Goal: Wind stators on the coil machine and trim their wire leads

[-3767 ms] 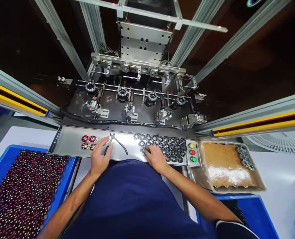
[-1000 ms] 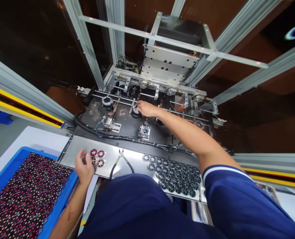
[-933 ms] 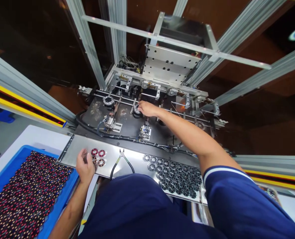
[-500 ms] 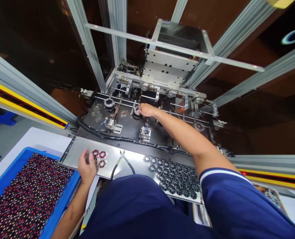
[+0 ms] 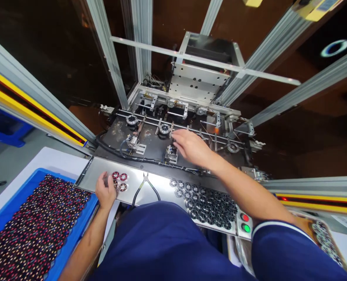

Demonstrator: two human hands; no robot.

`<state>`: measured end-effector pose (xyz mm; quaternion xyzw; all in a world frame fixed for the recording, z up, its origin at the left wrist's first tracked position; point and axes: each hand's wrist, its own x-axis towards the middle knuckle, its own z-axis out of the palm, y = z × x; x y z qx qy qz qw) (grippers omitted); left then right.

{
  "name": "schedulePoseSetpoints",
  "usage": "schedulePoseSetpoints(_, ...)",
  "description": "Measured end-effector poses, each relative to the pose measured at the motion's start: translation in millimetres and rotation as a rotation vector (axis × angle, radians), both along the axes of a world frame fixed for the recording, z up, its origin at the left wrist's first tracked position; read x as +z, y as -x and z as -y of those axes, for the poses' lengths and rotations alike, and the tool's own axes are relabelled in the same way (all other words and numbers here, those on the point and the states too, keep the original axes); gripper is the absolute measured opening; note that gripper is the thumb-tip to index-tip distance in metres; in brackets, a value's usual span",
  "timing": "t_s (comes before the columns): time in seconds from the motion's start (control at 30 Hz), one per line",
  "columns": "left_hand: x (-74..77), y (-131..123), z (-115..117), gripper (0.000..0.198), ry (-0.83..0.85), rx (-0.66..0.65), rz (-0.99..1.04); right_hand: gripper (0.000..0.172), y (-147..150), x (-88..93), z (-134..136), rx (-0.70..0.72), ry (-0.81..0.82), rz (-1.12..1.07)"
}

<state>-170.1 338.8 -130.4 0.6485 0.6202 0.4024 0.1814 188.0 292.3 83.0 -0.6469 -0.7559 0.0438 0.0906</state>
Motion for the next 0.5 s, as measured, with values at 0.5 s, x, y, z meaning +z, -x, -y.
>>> schedulePoseSetpoints(0.5,71.8,-39,54,0.04,0.004,-0.378,0.089,0.009,71,-159.6,175,-0.18,0.113,-0.008)
